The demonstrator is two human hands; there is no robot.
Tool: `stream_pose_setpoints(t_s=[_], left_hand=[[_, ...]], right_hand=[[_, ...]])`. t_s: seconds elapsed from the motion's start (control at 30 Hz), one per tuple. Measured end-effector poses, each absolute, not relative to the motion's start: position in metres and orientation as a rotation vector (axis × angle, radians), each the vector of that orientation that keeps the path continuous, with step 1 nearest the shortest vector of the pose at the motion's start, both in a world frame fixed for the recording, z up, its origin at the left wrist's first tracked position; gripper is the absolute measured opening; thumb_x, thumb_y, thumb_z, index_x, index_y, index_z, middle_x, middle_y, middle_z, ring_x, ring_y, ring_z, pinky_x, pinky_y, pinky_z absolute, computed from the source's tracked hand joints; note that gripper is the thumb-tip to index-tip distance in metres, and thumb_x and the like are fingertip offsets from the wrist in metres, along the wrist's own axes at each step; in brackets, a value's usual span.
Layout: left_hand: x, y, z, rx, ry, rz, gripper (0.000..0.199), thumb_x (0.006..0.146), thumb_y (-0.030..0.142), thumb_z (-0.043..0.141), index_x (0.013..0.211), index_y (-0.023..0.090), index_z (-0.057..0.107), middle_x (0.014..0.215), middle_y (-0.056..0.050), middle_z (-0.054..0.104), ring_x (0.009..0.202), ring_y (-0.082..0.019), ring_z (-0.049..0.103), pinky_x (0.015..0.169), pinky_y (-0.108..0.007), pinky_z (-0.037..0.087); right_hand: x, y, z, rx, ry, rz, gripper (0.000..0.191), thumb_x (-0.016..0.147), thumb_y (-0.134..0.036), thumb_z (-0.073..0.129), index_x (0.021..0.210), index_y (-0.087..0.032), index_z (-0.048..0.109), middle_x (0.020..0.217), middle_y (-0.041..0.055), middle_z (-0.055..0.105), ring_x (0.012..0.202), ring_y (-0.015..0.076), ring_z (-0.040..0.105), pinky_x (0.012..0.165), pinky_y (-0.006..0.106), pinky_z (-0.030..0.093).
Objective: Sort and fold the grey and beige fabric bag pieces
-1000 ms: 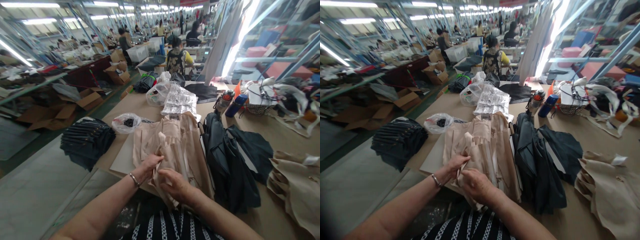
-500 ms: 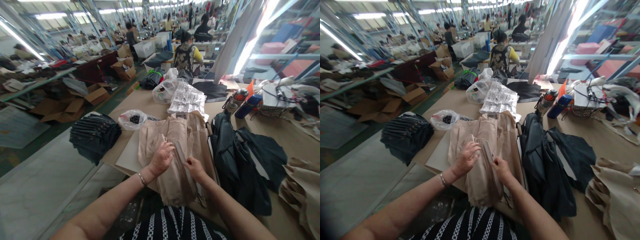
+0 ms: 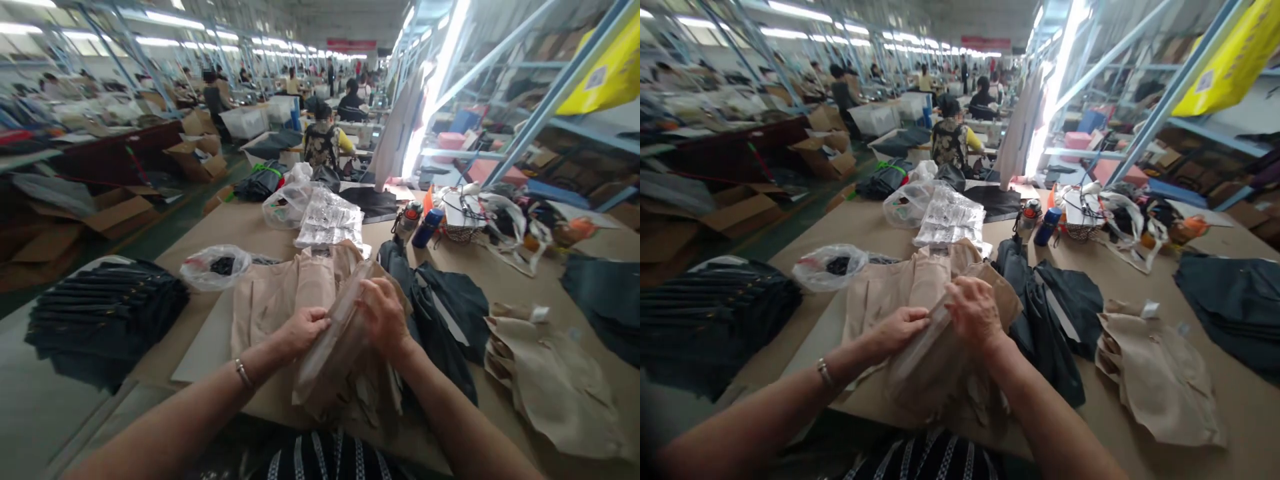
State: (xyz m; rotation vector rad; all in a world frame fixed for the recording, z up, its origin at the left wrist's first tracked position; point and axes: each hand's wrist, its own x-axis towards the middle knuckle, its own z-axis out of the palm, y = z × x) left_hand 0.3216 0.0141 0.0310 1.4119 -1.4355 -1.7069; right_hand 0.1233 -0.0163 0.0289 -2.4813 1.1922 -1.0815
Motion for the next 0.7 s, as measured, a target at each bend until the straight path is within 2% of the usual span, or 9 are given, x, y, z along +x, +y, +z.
stream_pose_setpoints(t_s=[0.07, 0.1, 0.17, 0.2, 0.3, 0.4, 0.47, 0.57, 0.7], left_hand=[[0.307, 0.023, 0.027, 1.385, -1.202, -1.724, 0.031, 0.072, 0.042, 0.061, 0.079, 0.012, 0.061, 0.067, -0.001, 0.060, 0.054, -0.010, 0.047, 0.051, -0.019, 0.036], [0.297, 0.026, 0.023, 1.362, -1.131, -1.706, 0.029, 0.071, 0.039, 0.062, 0.080, 0.012, 0.060, 0.068, -0.001, 0.060, 0.055, -0.010, 0.047, 0.051, -0.020, 0.036], [0.279, 0.031, 0.013, 1.338, -1.088, -1.599, 0.024, 0.067, 0.031, 0.064, 0.081, 0.012, 0.060, 0.071, -0.001, 0.060, 0.059, -0.011, 0.049, 0.053, -0.020, 0.040], [0.270, 0.033, 0.008, 1.320, -1.107, -1.541, 0.022, 0.065, 0.027, 0.065, 0.081, 0.012, 0.060, 0.073, -0.001, 0.061, 0.063, -0.011, 0.051, 0.056, -0.021, 0.041], [0.255, 0.037, -0.002, 1.260, -1.170, -1.503, 0.016, 0.064, 0.022, 0.065, 0.075, 0.012, 0.060, 0.071, -0.001, 0.060, 0.068, -0.012, 0.052, 0.061, -0.020, 0.043], [0.257, 0.039, -0.004, 1.231, -1.056, -1.665, 0.024, 0.064, 0.030, 0.067, 0.077, 0.011, 0.060, 0.070, -0.002, 0.060, 0.063, -0.012, 0.052, 0.056, -0.021, 0.043], [0.266, 0.037, -0.003, 1.219, -0.898, -1.756, 0.032, 0.063, 0.032, 0.068, 0.086, 0.011, 0.061, 0.073, -0.003, 0.062, 0.062, -0.013, 0.055, 0.056, -0.022, 0.044], [0.278, 0.030, -0.003, 1.221, -0.763, -1.854, 0.038, 0.057, 0.022, 0.069, 0.093, 0.011, 0.064, 0.079, -0.005, 0.066, 0.066, -0.015, 0.059, 0.059, -0.024, 0.047], [0.274, 0.035, 0.008, 1.182, -0.720, -1.933, 0.030, 0.048, 0.010, 0.060, 0.077, 0.009, 0.067, 0.066, -0.004, 0.065, 0.056, -0.013, 0.057, 0.053, -0.022, 0.045]], right_hand=[[0.119, -0.010, 0.012, -1.892, 1.308, -1.184, 0.030, 0.090, -0.039, 0.047, 0.111, -0.017, 0.053, 0.095, 0.0090, 0.057, 0.087, 0.0219, 0.054, 0.078, 0.036, 0.045], [0.121, -0.006, 0.004, -1.614, 1.277, -1.149, 0.036, 0.089, -0.045, 0.047, 0.109, -0.016, 0.051, 0.086, 0.0066, 0.057, 0.076, 0.0199, 0.055, 0.068, 0.033, 0.047], [0.128, 0.000, -0.010, -1.248, 1.147, -1.038, 0.044, 0.085, -0.055, 0.049, 0.106, -0.017, 0.049, 0.080, 0.0033, 0.057, 0.068, 0.0178, 0.056, 0.060, 0.030, 0.048], [0.133, 0.002, -0.016, -1.172, 1.104, -1.009, 0.046, 0.082, -0.057, 0.053, 0.104, -0.017, 0.050, 0.080, 0.0028, 0.058, 0.069, 0.0180, 0.057, 0.062, 0.029, 0.048], [0.145, 0.006, -0.023, -1.129, 1.070, -1.033, 0.041, 0.077, -0.052, 0.063, 0.096, -0.016, 0.055, 0.081, 0.0021, 0.061, 0.076, 0.0183, 0.058, 0.070, 0.028, 0.049], [0.146, 0.007, -0.024, -0.931, 0.997, -1.047, 0.038, 0.078, -0.049, 0.064, 0.097, -0.016, 0.059, 0.078, 0.0012, 0.063, 0.071, 0.0176, 0.059, 0.066, 0.028, 0.048], [0.142, 0.009, -0.023, -0.884, 0.932, -0.985, 0.037, 0.078, -0.048, 0.063, 0.096, -0.016, 0.060, 0.075, 0.0012, 0.063, 0.069, 0.0172, 0.058, 0.064, 0.027, 0.047], [0.131, 0.013, -0.020, -1.115, 0.841, -0.799, 0.031, 0.079, -0.041, 0.063, 0.094, -0.014, 0.063, 0.079, 0.0013, 0.063, 0.077, 0.0164, 0.057, 0.069, 0.026, 0.046], [0.091, 0.007, -0.018, -1.293, 0.853, -0.671, 0.026, 0.074, -0.027, 0.063, 0.096, -0.014, 0.062, 0.081, -0.0008, 0.061, 0.076, 0.0146, 0.055, 0.068, 0.023, 0.044]])
